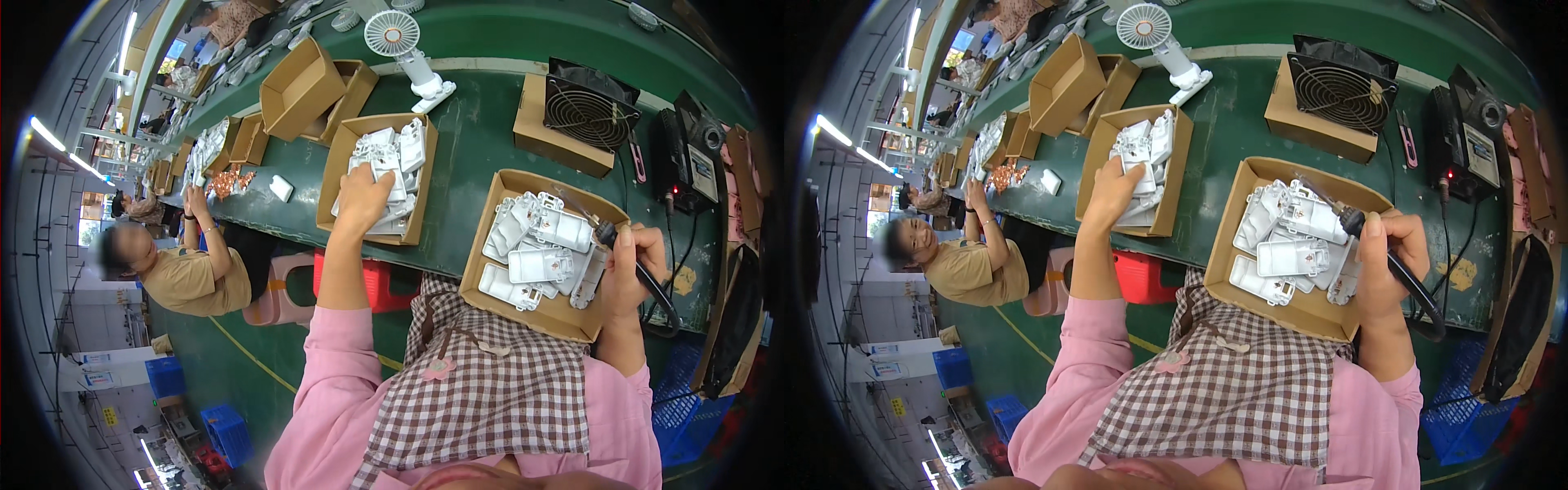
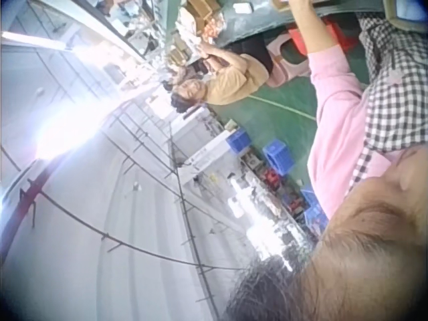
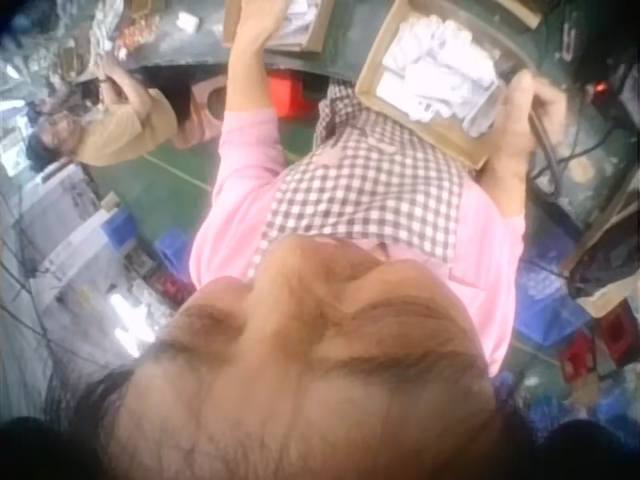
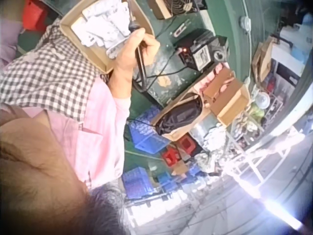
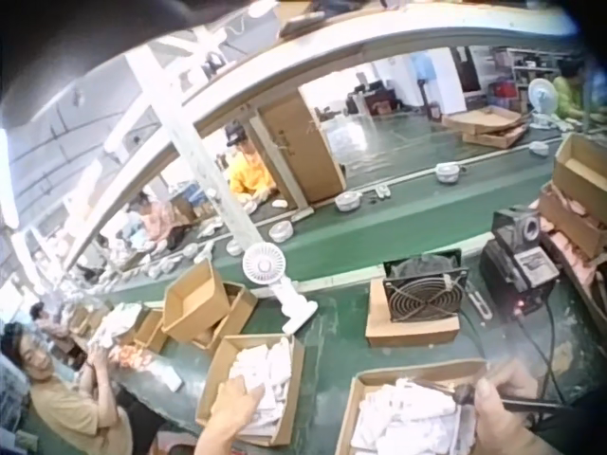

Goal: The person solders components onto plastic casings using a soldering iron and places the casings into a cardboard box. The person then retrieves additional plastic casings from another box and solders them with the soldering iron.

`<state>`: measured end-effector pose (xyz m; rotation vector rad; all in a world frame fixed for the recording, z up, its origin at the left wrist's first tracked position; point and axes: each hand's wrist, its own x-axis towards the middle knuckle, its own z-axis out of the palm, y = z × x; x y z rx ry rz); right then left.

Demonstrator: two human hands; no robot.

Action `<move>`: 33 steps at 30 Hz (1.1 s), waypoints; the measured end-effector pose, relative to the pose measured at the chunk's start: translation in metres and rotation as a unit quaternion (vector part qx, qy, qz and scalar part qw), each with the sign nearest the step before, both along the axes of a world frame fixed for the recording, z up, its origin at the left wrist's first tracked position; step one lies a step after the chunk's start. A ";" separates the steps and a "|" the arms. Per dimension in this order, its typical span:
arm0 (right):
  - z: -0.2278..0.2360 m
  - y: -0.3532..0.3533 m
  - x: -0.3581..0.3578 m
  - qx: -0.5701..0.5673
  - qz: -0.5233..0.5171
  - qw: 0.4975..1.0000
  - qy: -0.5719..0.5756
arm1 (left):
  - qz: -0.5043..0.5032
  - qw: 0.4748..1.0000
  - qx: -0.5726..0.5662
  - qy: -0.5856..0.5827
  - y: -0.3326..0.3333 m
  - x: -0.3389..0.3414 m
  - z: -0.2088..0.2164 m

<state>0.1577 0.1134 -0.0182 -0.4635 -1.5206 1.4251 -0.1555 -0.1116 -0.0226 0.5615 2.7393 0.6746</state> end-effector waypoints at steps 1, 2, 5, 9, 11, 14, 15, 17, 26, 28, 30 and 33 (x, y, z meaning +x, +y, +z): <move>0.000 0.000 0.001 -0.002 -0.006 1.000 -0.003 | 0.003 1.000 -0.021 0.020 0.004 0.005 0.004; 0.000 0.000 0.000 -0.003 -0.011 1.000 -0.006 | 0.005 0.998 -0.043 0.040 0.007 0.006 0.006; 0.004 0.001 -0.004 -0.001 -0.014 1.000 0.004 | 0.030 0.982 0.183 -0.030 -0.001 -0.007 0.001; 0.008 0.001 0.002 -0.001 -0.010 1.000 0.014 | 0.017 0.928 0.289 -0.233 -0.018 -0.013 0.043; -0.002 -0.001 0.001 0.002 -0.054 0.999 -0.004 | -0.062 0.941 0.252 -0.218 -0.037 -0.016 0.052; -0.004 0.000 0.004 0.021 -0.049 0.999 0.008 | -0.191 0.949 0.073 -0.239 -0.055 -0.013 0.060; -0.002 0.001 0.007 -0.005 -0.037 0.999 -0.003 | -0.233 0.949 0.012 -0.211 -0.051 -0.008 0.063; 0.001 -0.001 0.010 -0.032 -0.022 0.999 -0.012 | -0.299 0.942 -0.073 -0.133 -0.046 0.006 0.069; 0.002 -0.001 0.004 -0.028 -0.032 0.999 -0.012 | -0.337 0.929 -0.131 -0.084 -0.034 0.016 0.075; 0.003 -0.001 0.001 -0.022 -0.033 0.999 -0.014 | -0.349 0.929 -0.106 -0.071 -0.037 0.013 0.072; 0.002 0.000 0.000 -0.016 -0.032 0.999 -0.014 | -0.348 0.927 -0.098 -0.099 -0.034 0.010 0.072; 0.000 0.001 0.000 0.003 -0.033 0.999 -0.010 | -0.332 0.932 -0.063 -0.134 -0.034 0.010 0.070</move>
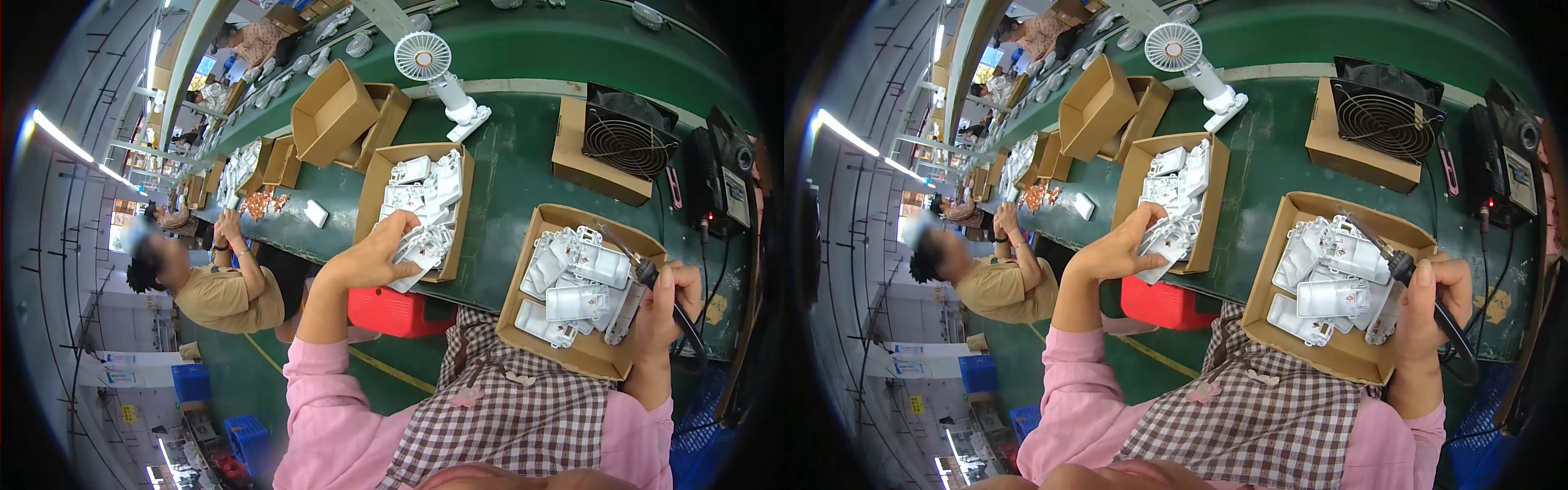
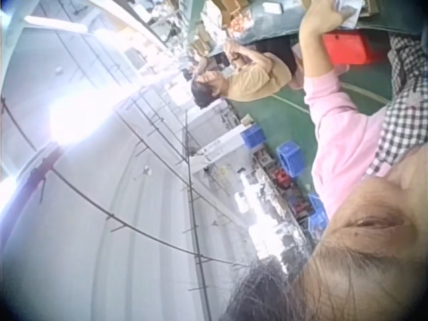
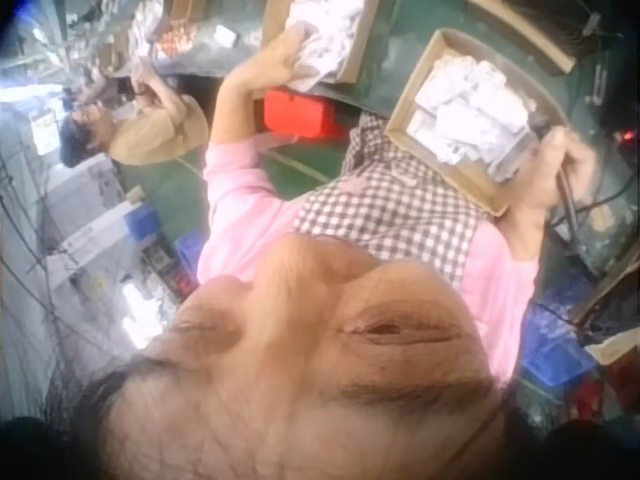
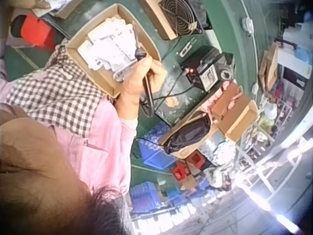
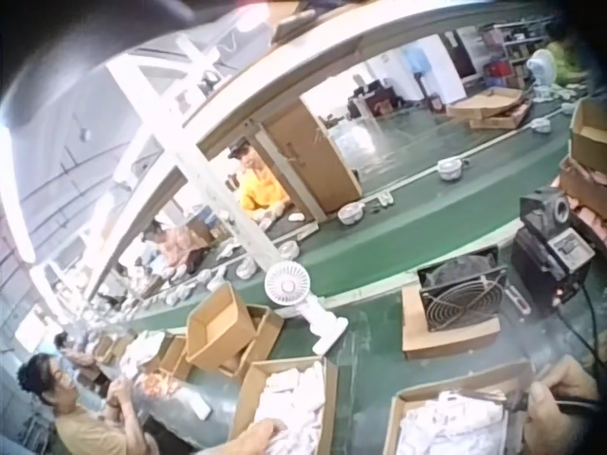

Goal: The person solders components onto plastic casings using a soldering iron and places the casings into a cardboard box. The person then retrieves additional plastic casings from another box and solders them with the soldering iron.

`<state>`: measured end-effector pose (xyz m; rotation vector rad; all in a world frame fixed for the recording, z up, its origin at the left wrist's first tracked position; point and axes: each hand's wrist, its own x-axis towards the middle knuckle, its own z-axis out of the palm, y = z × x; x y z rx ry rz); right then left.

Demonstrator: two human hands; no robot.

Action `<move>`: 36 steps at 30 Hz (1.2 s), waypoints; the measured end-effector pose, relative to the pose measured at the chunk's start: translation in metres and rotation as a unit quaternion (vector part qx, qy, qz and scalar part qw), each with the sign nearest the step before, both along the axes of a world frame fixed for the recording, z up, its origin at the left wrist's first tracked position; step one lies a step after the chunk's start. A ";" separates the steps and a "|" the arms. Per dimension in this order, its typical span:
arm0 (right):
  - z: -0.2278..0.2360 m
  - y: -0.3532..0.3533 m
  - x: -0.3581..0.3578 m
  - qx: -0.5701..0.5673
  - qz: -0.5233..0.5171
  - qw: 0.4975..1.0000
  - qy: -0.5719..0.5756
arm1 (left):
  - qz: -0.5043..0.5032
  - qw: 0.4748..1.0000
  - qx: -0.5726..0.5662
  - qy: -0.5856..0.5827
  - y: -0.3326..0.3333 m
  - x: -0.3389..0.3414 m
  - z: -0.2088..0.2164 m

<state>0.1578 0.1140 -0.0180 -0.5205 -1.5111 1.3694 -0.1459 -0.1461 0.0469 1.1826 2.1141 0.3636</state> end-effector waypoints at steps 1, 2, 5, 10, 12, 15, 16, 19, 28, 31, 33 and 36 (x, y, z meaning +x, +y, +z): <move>0.000 0.000 0.000 -0.004 -0.006 1.000 -0.001 | 0.019 0.999 0.023 -0.020 0.001 0.001 -0.003; 0.000 0.000 0.001 -0.008 -0.013 1.000 -0.001 | 0.019 0.999 0.024 -0.022 0.002 0.001 -0.002; -0.002 0.000 0.000 0.011 -0.013 1.000 -0.005 | 0.001 0.998 -0.053 0.021 0.005 0.004 0.004; 0.003 -0.002 0.001 -0.007 -0.012 1.000 0.006 | 0.024 0.999 0.034 0.023 -0.012 -0.003 0.002; 0.002 -0.002 0.002 -0.004 -0.012 1.000 0.012 | 0.122 0.986 0.102 -0.046 -0.018 -0.002 0.006; 0.000 0.000 0.001 0.007 -0.020 1.000 0.018 | 0.266 0.871 0.277 -0.307 -0.009 0.015 0.002; -0.003 0.002 0.002 -0.001 -0.021 0.999 0.028 | 0.286 0.815 0.326 -0.385 0.001 0.026 0.003; -0.002 0.002 0.003 -0.010 -0.023 0.999 0.044 | 0.222 0.714 0.384 -0.542 0.031 0.052 -0.005; -0.007 0.002 0.007 -0.002 -0.042 0.992 0.120 | 0.258 0.720 0.397 -0.507 0.128 0.108 -0.041; -0.003 -0.002 0.008 -0.016 -0.056 0.990 0.128 | 0.275 0.701 0.414 -0.512 0.150 0.121 -0.049; -0.004 -0.002 0.008 0.002 -0.040 0.992 0.122 | 0.269 0.745 0.407 -0.454 0.155 0.125 -0.055; -0.004 -0.001 0.006 0.041 -0.008 0.993 0.106 | 0.262 0.787 0.413 -0.376 0.161 0.132 -0.059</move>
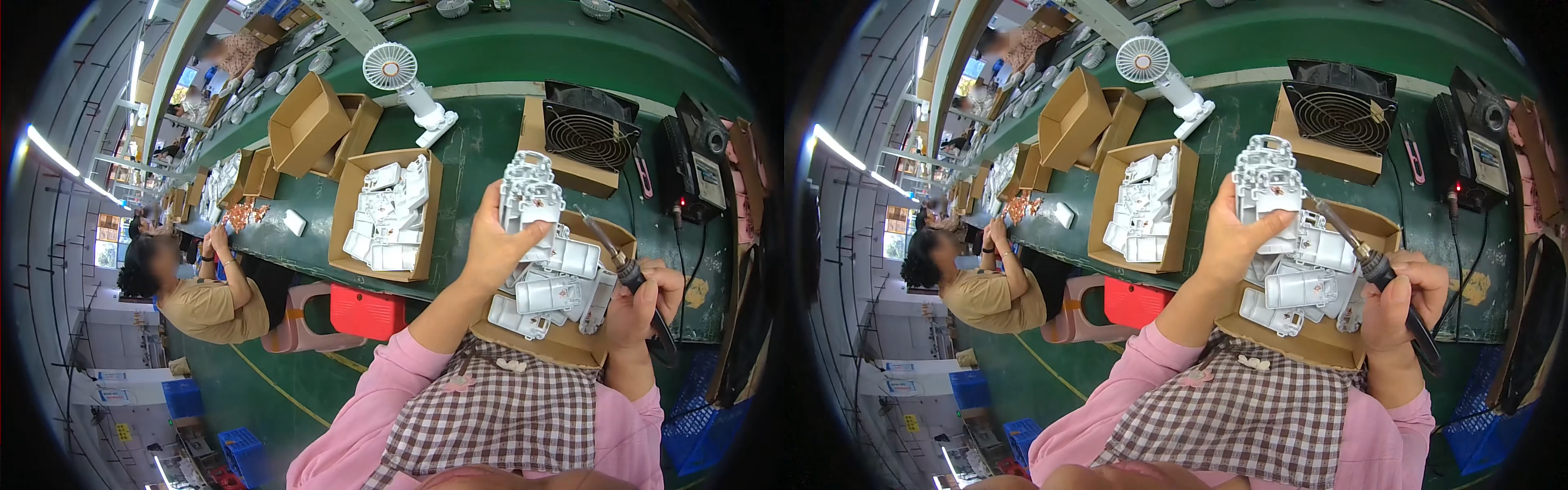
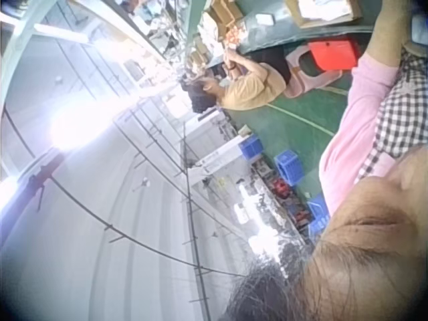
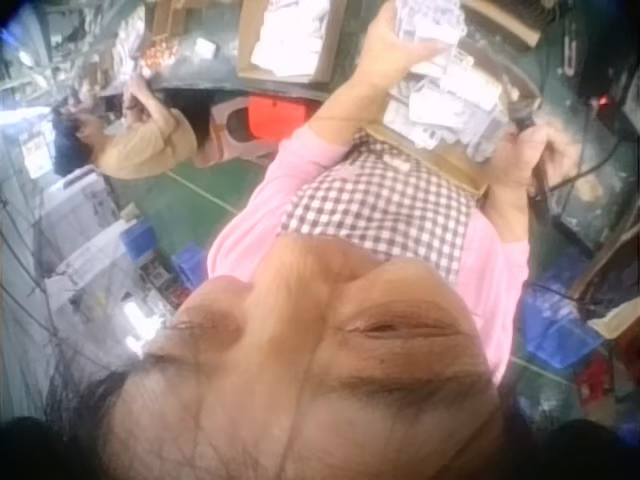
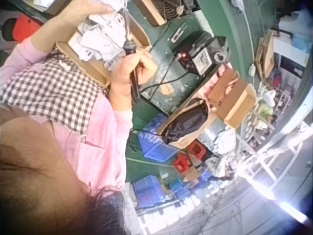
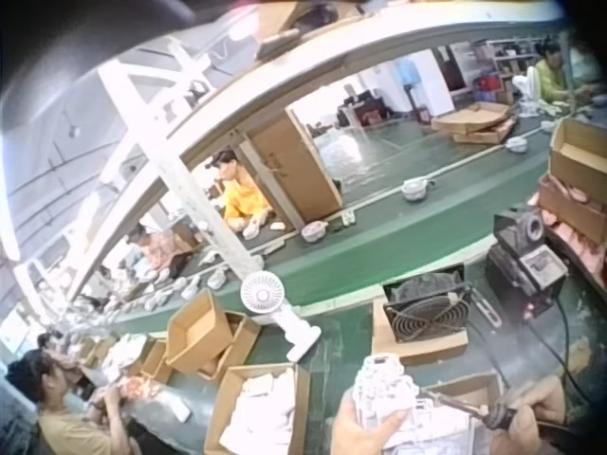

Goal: The person solders components onto plastic casings using a soldering iron and places the casings into a cardboard box. The person then retrieves additional plastic casings from another box and solders them with the soldering iron.

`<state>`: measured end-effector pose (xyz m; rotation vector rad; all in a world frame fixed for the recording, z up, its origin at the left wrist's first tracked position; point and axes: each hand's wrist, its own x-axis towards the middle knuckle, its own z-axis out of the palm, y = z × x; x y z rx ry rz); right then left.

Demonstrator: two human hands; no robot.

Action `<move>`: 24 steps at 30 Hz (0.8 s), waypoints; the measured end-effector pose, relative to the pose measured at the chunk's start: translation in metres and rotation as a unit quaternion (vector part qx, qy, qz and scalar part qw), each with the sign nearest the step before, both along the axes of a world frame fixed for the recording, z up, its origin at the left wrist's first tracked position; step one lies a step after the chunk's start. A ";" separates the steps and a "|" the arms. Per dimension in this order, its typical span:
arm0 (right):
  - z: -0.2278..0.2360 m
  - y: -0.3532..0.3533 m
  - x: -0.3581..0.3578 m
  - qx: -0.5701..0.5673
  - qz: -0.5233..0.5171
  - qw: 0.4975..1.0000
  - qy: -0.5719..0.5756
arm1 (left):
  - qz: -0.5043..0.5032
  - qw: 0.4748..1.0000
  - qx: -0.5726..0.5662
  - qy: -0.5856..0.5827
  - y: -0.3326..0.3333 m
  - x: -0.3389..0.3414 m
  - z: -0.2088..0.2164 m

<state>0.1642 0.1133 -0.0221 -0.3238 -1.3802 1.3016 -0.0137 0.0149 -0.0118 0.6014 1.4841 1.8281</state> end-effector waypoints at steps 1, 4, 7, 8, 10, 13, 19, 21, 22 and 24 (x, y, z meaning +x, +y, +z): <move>0.002 -0.002 0.000 -0.006 0.007 1.000 0.002 | 0.002 1.000 0.006 0.001 0.002 0.002 -0.002; 0.003 -0.001 -0.002 -0.003 0.013 1.000 0.004 | -0.012 1.000 -0.018 0.018 0.001 0.000 -0.005; 0.001 -0.002 -0.001 -0.011 0.009 1.000 -0.002 | -0.015 0.995 -0.057 0.084 0.001 0.002 -0.007; 0.001 -0.003 -0.001 -0.005 0.012 1.000 0.000 | -0.016 0.990 -0.070 0.120 -0.001 0.003 -0.005; 0.001 -0.004 0.000 -0.006 0.021 1.000 0.003 | -0.017 0.988 -0.054 0.146 -0.001 0.003 -0.011; -0.002 -0.005 0.003 -0.035 0.050 0.998 -0.003 | -0.009 0.988 -0.060 0.139 -0.001 0.004 -0.012; -0.002 -0.003 0.009 0.007 0.058 0.998 -0.013 | -0.011 0.993 -0.052 0.104 0.000 0.010 -0.006; -0.001 -0.006 0.010 0.000 0.062 0.998 -0.007 | 0.001 0.994 -0.051 0.096 0.002 0.008 -0.011; 0.000 -0.005 0.009 0.005 0.060 0.998 -0.023 | 0.005 0.995 -0.056 0.084 0.003 0.007 -0.015; 0.001 -0.004 0.008 -0.011 0.066 0.995 -0.070 | 0.026 0.985 -0.087 0.145 0.002 0.001 -0.012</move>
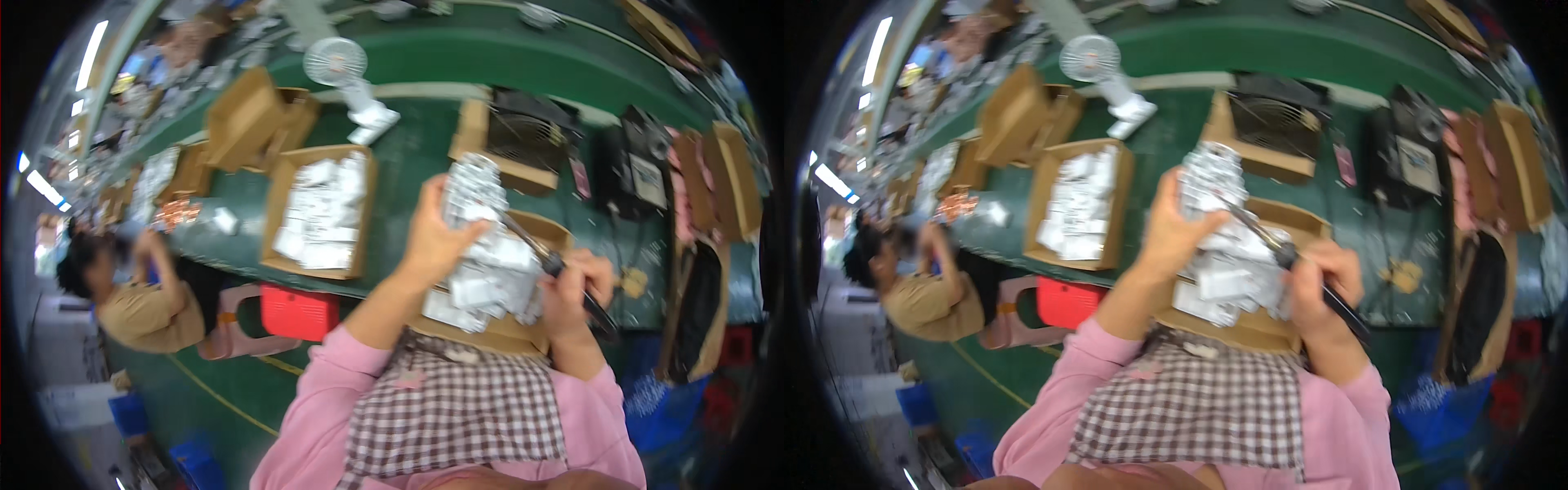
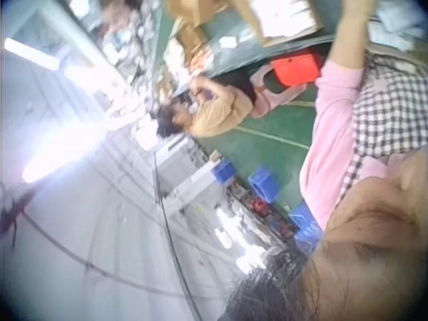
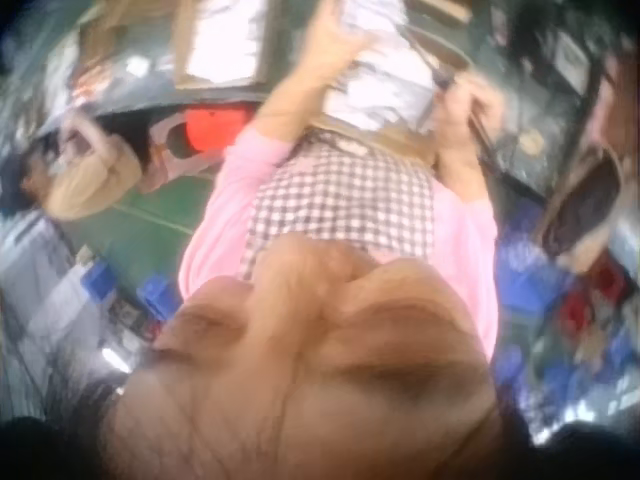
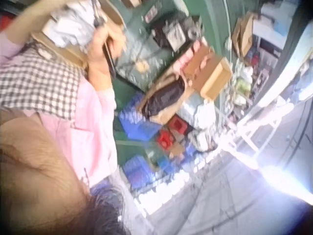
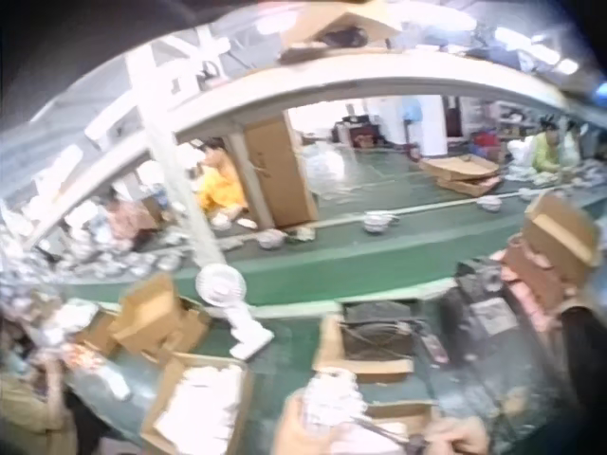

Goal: The person solders components onto plastic casings using a soldering iron and places the casings into a cardboard box. The person then retrieves additional plastic casings from another box and solders them with the soldering iron.

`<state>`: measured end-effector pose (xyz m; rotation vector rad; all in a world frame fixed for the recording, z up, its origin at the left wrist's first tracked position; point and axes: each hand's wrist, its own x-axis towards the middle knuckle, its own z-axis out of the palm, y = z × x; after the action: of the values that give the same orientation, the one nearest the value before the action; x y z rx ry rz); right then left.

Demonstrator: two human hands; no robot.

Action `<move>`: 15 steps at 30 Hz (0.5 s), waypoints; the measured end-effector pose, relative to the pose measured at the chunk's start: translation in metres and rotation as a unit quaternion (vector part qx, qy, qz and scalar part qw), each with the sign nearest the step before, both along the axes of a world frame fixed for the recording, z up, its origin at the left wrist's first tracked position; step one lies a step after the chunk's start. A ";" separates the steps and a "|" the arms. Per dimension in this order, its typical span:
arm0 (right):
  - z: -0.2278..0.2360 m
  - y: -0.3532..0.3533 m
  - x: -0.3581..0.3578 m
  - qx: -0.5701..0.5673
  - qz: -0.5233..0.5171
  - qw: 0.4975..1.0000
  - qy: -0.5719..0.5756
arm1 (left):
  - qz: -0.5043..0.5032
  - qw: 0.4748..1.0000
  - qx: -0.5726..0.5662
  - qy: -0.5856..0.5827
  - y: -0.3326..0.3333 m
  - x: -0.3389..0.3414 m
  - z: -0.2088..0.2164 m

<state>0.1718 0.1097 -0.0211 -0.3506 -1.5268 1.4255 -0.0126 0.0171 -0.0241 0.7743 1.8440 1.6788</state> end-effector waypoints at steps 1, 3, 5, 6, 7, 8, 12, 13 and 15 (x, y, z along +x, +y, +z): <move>0.002 0.001 -0.003 0.014 0.012 1.000 0.002 | 0.001 1.000 0.002 0.008 -0.001 -0.001 0.005; 0.002 0.001 -0.008 0.019 0.023 0.999 0.022 | -0.009 0.996 0.063 -0.056 -0.001 0.000 0.005; 0.003 -0.001 -0.009 0.014 0.024 0.999 0.018 | 0.001 0.995 0.044 -0.092 -0.001 -0.002 0.008; 0.004 0.001 -0.010 0.040 -0.001 0.999 0.000 | -0.004 0.995 0.043 -0.090 0.000 -0.001 0.008; 0.006 0.001 -0.014 0.067 -0.022 0.997 -0.012 | -0.008 0.996 0.037 -0.077 0.001 -0.003 0.008; 0.008 -0.001 -0.015 0.057 -0.035 0.998 -0.010 | -0.010 0.995 0.040 -0.086 0.001 -0.004 0.006; 0.003 0.002 -0.011 0.028 0.000 1.000 -0.005 | -0.021 0.991 0.034 -0.130 0.001 -0.001 0.009; 0.003 0.000 -0.012 0.034 -0.013 0.999 -0.018 | -0.022 0.991 0.038 -0.124 0.000 0.000 0.009; 0.004 0.000 -0.012 0.042 -0.026 0.998 -0.032 | -0.023 0.992 0.042 -0.120 -0.001 0.001 0.007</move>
<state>0.1597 0.1100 -0.0169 -0.3848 -1.6120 1.3180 -0.0118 0.0163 -0.0176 0.6133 1.5880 1.7461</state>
